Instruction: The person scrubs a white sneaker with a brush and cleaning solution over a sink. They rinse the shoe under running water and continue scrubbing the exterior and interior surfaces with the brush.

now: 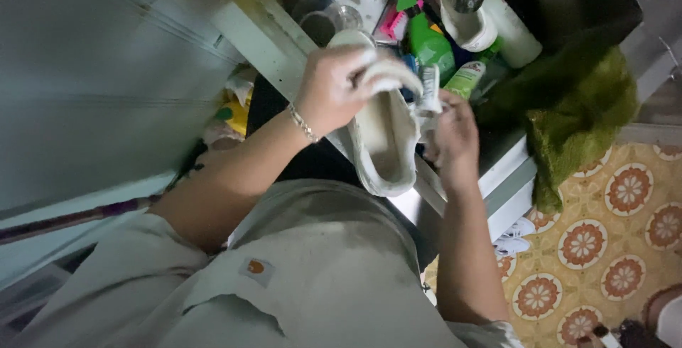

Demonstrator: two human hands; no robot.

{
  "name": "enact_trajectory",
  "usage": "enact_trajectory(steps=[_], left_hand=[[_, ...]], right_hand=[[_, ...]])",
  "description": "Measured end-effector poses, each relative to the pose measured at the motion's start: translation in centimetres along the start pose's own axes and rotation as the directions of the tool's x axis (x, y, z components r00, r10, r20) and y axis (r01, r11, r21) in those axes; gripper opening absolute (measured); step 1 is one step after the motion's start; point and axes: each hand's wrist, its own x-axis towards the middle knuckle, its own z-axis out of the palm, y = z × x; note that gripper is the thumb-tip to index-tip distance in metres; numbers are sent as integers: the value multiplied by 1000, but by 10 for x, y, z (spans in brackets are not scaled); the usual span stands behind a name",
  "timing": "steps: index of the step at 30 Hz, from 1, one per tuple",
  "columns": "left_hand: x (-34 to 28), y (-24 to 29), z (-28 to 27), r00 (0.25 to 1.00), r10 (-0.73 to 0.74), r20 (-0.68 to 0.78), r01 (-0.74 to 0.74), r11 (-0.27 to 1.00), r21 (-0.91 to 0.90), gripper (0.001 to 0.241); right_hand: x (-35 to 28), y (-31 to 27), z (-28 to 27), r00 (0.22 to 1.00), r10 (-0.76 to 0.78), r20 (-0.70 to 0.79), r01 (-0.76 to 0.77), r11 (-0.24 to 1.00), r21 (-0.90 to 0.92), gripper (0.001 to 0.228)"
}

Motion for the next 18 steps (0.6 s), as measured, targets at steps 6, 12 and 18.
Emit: enact_trajectory(steps=[6, 12, 18], left_hand=[[-13, 43, -11, 937, 340, -73, -338, 837, -430, 28], [-28, 43, 2, 944, 321, -76, -323, 855, -406, 14], [-24, 18, 4, 983, 185, -13, -182, 975, 128, 28]], right_hand=[[52, 109, -103, 995, 79, 68, 16, 527, -850, 43], [84, 125, -45, 894, 293, 340, 273, 247, -930, 40], [48, 76, -88, 985, 156, 69, 33, 220, -975, 56]])
